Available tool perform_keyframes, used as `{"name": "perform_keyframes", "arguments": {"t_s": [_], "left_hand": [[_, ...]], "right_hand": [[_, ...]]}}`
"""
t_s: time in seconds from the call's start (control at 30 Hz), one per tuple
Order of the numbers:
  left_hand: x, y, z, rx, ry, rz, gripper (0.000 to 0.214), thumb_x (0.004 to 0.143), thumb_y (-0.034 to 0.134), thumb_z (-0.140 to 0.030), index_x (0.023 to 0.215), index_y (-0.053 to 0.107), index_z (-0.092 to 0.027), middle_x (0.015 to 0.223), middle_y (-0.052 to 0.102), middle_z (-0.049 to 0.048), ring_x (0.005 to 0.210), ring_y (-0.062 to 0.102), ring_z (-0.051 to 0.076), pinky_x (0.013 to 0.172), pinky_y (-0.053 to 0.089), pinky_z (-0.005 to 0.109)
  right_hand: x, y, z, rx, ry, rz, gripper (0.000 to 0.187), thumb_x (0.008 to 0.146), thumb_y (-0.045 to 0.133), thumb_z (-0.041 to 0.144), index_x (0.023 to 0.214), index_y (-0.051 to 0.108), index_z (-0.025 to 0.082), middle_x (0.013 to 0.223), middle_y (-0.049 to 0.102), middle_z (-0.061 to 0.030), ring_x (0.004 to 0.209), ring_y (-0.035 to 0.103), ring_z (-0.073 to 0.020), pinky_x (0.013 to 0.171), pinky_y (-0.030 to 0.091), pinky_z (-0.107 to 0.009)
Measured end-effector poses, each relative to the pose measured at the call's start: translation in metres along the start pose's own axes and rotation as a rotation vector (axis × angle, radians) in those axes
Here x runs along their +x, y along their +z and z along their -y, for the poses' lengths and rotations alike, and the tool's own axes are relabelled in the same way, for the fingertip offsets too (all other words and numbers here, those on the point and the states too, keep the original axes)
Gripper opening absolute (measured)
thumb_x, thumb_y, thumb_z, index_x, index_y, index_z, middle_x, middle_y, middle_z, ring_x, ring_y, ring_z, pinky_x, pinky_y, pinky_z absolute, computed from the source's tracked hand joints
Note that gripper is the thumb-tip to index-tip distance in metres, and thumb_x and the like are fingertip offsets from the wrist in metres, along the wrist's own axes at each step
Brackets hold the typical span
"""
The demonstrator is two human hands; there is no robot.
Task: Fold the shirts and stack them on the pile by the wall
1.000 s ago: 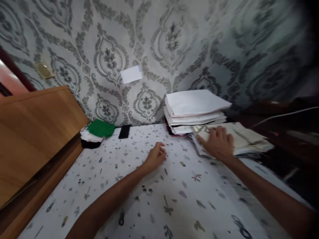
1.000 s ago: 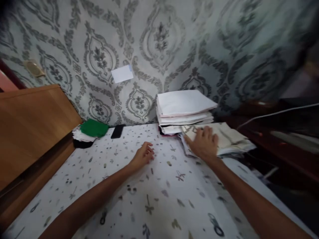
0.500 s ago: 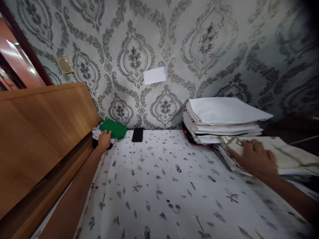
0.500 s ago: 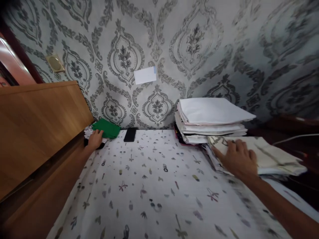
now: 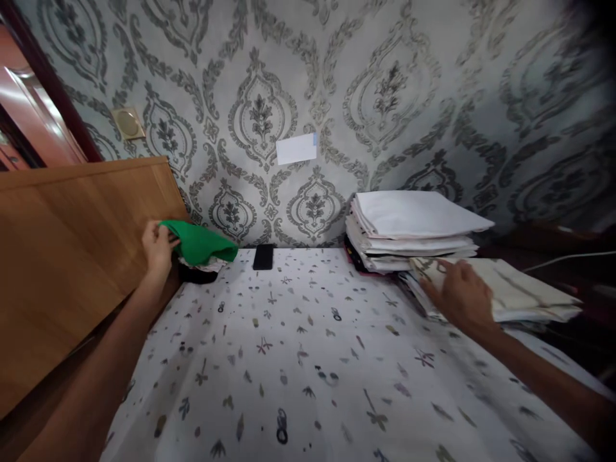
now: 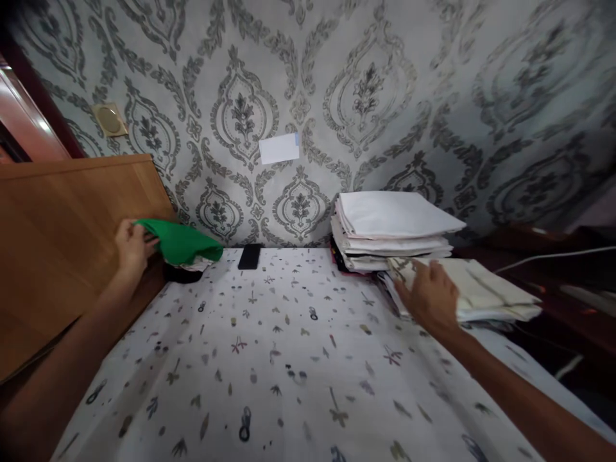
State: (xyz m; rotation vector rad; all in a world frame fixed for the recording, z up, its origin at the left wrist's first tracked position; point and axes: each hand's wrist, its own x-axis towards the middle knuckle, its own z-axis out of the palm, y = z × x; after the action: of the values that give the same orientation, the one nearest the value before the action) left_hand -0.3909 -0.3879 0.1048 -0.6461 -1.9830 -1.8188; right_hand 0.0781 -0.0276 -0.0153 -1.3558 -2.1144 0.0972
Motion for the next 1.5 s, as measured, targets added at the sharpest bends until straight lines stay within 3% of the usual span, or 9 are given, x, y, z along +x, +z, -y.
{"name": "perform_keyframes", "arguments": {"t_s": [0.1, 0.23, 0.37, 0.47, 0.67, 0.9, 1.07, 1.2, 1.5], "left_hand": [[-0.034, -0.004, -0.061, -0.374, 0.077, 0.052, 0.018, 0.083, 0.063, -0.032, 0.08, 0.047, -0.022, 0.071, 0.049, -0.0058, 0.058, 0.053, 0.007, 0.05, 0.041, 0.013], [-0.115, 0.008, -0.13, -0.492, 0.035, 0.514, 0.02, 0.082, 0.069, -0.035, 0.087, 0.055, -0.022, 0.072, 0.053, -0.0045, 0.058, 0.053, 0.008, 0.049, 0.042, 0.014], [-0.189, 0.008, -0.161, -0.431, -0.164, 1.279, 0.045, 0.082, 0.071, -0.038, 0.124, 0.058, -0.028, 0.109, 0.068, 0.0064, 0.098, 0.069, 0.022, 0.072, 0.057, 0.028], [-0.214, -0.003, -0.149, -0.295, -0.206, 1.53, 0.06, 0.085, 0.069, -0.04, 0.14, 0.049, -0.03, 0.125, 0.068, 0.0104, 0.112, 0.067, 0.027, 0.083, 0.057, 0.035], [-0.218, -0.032, -0.064, 0.173, 0.02, 1.3, 0.04, 0.082, 0.063, -0.054, 0.105, 0.069, -0.021, 0.107, 0.073, 0.0098, 0.102, 0.068, 0.029, 0.08, 0.055, 0.035], [-0.232, -0.086, -0.009, 0.45, 0.094, 1.368, 0.058, 0.08, 0.066, -0.058, 0.13, 0.061, -0.03, 0.139, 0.06, 0.0104, 0.114, 0.063, 0.032, 0.084, 0.054, 0.036], [-0.245, -0.115, 0.006, 0.573, 0.213, 1.272, 0.045, 0.08, 0.063, -0.048, 0.121, 0.064, -0.03, 0.148, 0.053, 0.0088, 0.132, 0.051, 0.034, 0.103, 0.046, 0.044], [-0.238, -0.116, 0.0, 0.599, 0.207, 1.257, 0.019, 0.082, 0.052, -0.043, 0.079, 0.061, -0.027, 0.122, 0.068, 0.0072, 0.115, 0.061, 0.031, 0.086, 0.051, 0.038], [-0.17, -0.084, -0.025, 0.183, -0.177, 1.138, 0.029, 0.068, 0.071, -0.051, 0.067, 0.058, -0.024, 0.063, 0.053, -0.0014, 0.06, 0.047, 0.016, 0.052, 0.039, 0.022]], "right_hand": [[-0.038, -0.018, 0.057, 0.405, -0.17, 0.188, 0.036, 0.085, 0.055, 0.037, 0.112, 0.064, 0.015, 0.113, 0.068, -0.0207, 0.106, 0.064, -0.0352, 0.096, 0.05, -0.05], [-0.119, -0.053, 0.147, 1.165, -0.248, 0.804, 0.05, 0.081, 0.069, 0.053, 0.121, 0.063, 0.023, 0.093, 0.072, -0.0064, 0.08, 0.072, -0.0235, 0.076, 0.059, -0.04], [-0.181, -0.074, 0.187, 1.59, -0.021, 0.964, 0.055, 0.077, 0.076, 0.053, 0.123, 0.064, 0.026, 0.117, 0.072, -0.0074, 0.103, 0.071, -0.0246, 0.085, 0.059, -0.039], [-0.203, -0.068, 0.163, 1.619, 0.326, 0.934, 0.041, 0.074, 0.079, 0.044, 0.105, 0.071, 0.02, 0.1, 0.078, -0.0083, 0.094, 0.073, -0.0251, 0.088, 0.058, -0.04], [-0.226, -0.054, 0.087, 1.529, 0.6, 0.843, 0.025, 0.064, 0.082, 0.028, 0.084, 0.07, 0.017, 0.081, 0.078, -0.0079, 0.079, 0.074, -0.0259, 0.079, 0.06, -0.039], [-0.234, -0.053, 0.075, 1.416, 0.509, 0.718, 0.047, 0.074, 0.076, 0.046, 0.111, 0.063, 0.019, 0.102, 0.075, -0.011, 0.092, 0.072, -0.0263, 0.08, 0.059, -0.04], [-0.233, -0.056, 0.077, 0.877, 0.07, 0.492, 0.079, 0.074, 0.077, 0.052, 0.143, 0.046, 0.027, 0.126, 0.061, -0.011, 0.108, 0.063, -0.0279, 0.09, 0.055, -0.046], [-0.237, -0.063, 0.077, 0.488, -0.224, 0.7, 0.043, 0.08, 0.072, 0.04, 0.121, 0.067, 0.026, 0.108, 0.061, -0.0081, 0.092, 0.064, -0.0263, 0.085, 0.054, -0.047], [-0.195, -0.049, 0.096, 0.218, -0.491, 0.37, 0.043, 0.087, 0.061, 0.019, 0.129, 0.063, 0.026, 0.153, 0.043, -0.0123, 0.142, 0.036, -0.0368, 0.11, 0.038, -0.058]]}}
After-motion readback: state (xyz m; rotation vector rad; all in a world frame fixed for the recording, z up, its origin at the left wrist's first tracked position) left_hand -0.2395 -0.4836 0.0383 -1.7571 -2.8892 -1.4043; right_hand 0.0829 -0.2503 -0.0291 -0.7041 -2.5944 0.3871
